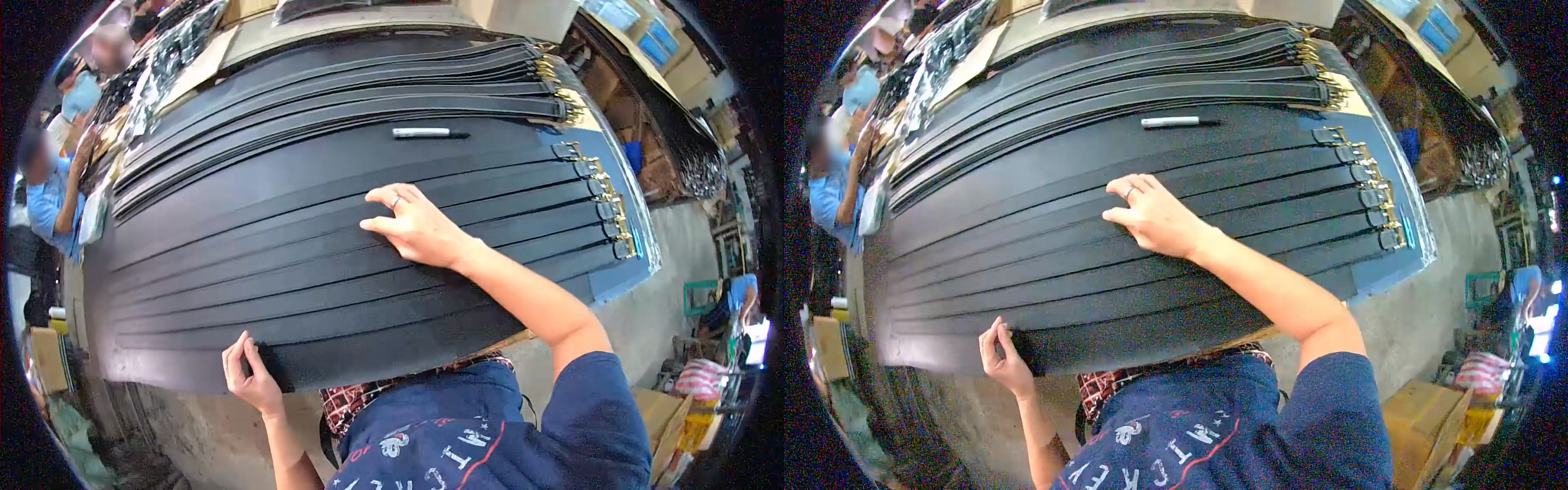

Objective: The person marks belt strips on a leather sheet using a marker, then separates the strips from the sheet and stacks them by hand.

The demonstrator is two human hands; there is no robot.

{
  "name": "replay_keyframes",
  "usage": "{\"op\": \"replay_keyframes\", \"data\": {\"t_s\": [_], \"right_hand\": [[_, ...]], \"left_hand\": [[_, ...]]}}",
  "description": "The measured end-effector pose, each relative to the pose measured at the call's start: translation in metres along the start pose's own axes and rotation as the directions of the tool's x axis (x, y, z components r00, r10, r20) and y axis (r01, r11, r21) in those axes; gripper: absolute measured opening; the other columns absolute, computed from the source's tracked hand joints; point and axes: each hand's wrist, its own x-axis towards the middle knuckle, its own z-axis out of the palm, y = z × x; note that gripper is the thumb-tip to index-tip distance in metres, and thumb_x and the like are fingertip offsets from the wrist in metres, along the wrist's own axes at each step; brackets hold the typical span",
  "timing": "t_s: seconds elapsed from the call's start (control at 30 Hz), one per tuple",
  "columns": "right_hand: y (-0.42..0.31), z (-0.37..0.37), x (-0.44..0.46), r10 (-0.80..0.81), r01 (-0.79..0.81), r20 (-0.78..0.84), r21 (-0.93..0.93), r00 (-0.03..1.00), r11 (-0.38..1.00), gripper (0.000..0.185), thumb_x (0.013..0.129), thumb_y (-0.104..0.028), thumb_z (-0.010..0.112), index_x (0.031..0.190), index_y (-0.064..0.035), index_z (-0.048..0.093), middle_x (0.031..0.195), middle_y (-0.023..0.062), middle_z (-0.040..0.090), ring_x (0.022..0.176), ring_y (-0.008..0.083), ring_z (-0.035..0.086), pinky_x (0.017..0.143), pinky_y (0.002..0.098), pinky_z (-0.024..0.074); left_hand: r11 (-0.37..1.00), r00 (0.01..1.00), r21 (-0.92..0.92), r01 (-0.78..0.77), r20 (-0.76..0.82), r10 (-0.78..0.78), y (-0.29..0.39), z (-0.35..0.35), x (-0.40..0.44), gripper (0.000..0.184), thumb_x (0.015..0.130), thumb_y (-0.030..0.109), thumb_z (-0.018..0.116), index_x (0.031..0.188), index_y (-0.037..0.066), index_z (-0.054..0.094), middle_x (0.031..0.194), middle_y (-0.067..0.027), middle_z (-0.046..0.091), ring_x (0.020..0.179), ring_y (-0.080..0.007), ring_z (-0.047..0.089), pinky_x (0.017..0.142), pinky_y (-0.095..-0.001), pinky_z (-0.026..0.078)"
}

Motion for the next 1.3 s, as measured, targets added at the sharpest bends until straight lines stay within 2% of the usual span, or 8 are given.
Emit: {"op": "replay_keyframes", "data": {"t_s": [0.17, 0.27, 0.37, 0.5, 0.63, 0.8, 1.03, 1.3], "right_hand": [[-0.024, -0.028, -0.042, 0.09, -0.088, -0.049, 0.052, 0.995, 0.995, 0.016, 0.071, -0.007, 0.072, 0.083, -0.0056, 0.061, 0.094, 0.0068, 0.058, 0.095, 0.0267, 0.056, 0.083, 0.0373, 0.0449], [-0.045, -0.058, -0.066, 0.198, -0.189, -0.094, 0.102, 0.976, 0.977, 0.028, 0.064, -0.021, 0.082, 0.068, -0.0084, 0.056, 0.082, 0.0021, 0.057, 0.089, 0.0223, 0.056, 0.079, 0.0364, 0.0451], [-0.048, -0.085, -0.098, 0.271, -0.272, -0.104, 0.005, 0.957, 0.962, 0.027, 0.068, -0.023, 0.079, 0.07, -0.0077, 0.057, 0.074, 0.005, 0.056, 0.082, 0.024, 0.056, 0.075, 0.0355, 0.0448], [-0.022, -0.128, -0.135, 0.414, -0.417, -0.06, -0.068, 0.908, 0.906, 0.012, 0.07, 0.0, 0.068, 0.077, -0.004, 0.06, 0.077, 0.0093, 0.059, 0.08, 0.0276, 0.056, 0.074, 0.036, 0.047], [0.014, -0.174, -0.156, 0.478, -0.495, -0.127, -0.258, 0.869, 0.83, 0.018, 0.069, 0.009, 0.057, 0.083, -0.0013, 0.061, 0.079, 0.0118, 0.058, 0.086, 0.03, 0.056, 0.079, 0.0372, 0.0465], [0.073, -0.209, -0.173, 0.561, -0.619, -0.264, -0.307, 0.785, 0.723, 0.006, 0.075, -0.003, 0.064, 0.081, -0.004, 0.063, 0.083, 0.0102, 0.061, 0.088, 0.0286, 0.055, 0.082, 0.0387, 0.0446], [0.137, -0.213, -0.165, 0.612, -0.608, -0.086, -0.283, 0.787, 0.742, 0.007, 0.074, -0.005, 0.064, 0.081, -0.0054, 0.065, 0.082, 0.0099, 0.062, 0.09, 0.0282, 0.054, 0.083, 0.0374, 0.0435], [0.172, -0.202, -0.148, 0.602, -0.555, 0.044, -0.34, 0.797, 0.759, 0.01, 0.071, -0.009, 0.068, 0.076, -0.0051, 0.061, 0.081, 0.0096, 0.06, 0.092, 0.0287, 0.054, 0.082, 0.0372, 0.0426]], "left_hand": [[1.0, 1.0, 0.018, 0.011, 0.028, -0.011, 0.0, -0.001, 0.001, 0.011, 0.087, -0.002, 0.059, 0.096, -0.004, 0.066, 0.088, -0.0085, 0.062, 0.076, -0.0144, 0.056, 0.067, -0.0269, 0.049], [0.999, 0.993, 0.026, -0.042, 0.11, 0.039, 0.009, -0.003, 0.007, 0.01, 0.086, -0.002, 0.061, 0.094, -0.003, 0.066, 0.085, -0.008, 0.061, 0.078, -0.0155, 0.056, 0.069, -0.0272, 0.048], [0.996, 0.978, 0.041, -0.075, 0.199, 0.065, 0.015, -0.005, 0.015, 0.009, 0.084, -0.002, 0.063, 0.092, -0.003, 0.067, 0.082, -0.0074, 0.06, 0.075, -0.0156, 0.055, 0.067, -0.0259, 0.046], [0.993, 0.958, 0.073, -0.095, 0.279, 0.071, 0.018, -0.01, 0.031, 0.009, 0.083, -0.001, 0.063, 0.091, -0.002, 0.067, 0.08, -0.0058, 0.06, 0.07, -0.0141, 0.051, 0.062, -0.0257, 0.043], [0.979, 0.95, 0.113, -0.17, 0.284, 0.132, 0.021, -0.011, 0.051, 0.009, 0.083, 0.001, 0.064, 0.092, 0.001, 0.067, 0.082, -0.005, 0.061, 0.07, -0.0144, 0.051, 0.064, -0.0265, 0.043], [0.951, 0.913, 0.114, -0.288, 0.333, 0.237, 0.027, -0.002, 0.072, 0.013, 0.082, 0.001, 0.065, 0.095, 0.003, 0.067, 0.087, -0.0066, 0.062, 0.083, -0.0194, 0.055, 0.074, -0.0304, 0.045], [0.898, 0.83, 0.113, -0.424, 0.444, 0.336, 0.037, 0.017, 0.102, 0.017, 0.081, -0.001, 0.063, 0.097, 0.003, 0.066, 0.095, -0.0089, 0.062, 0.093, -0.0237, 0.056, 0.084, -0.034, 0.044], [0.918, 0.786, -0.012, -0.398, 0.512, 0.347, 0.011, 0.045, 0.147, 0.019, 0.08, 0.003, 0.063, 0.098, 0.004, 0.067, 0.101, -0.0112, 0.063, 0.1, -0.0266, 0.057, 0.09, -0.0348, 0.044]]}}
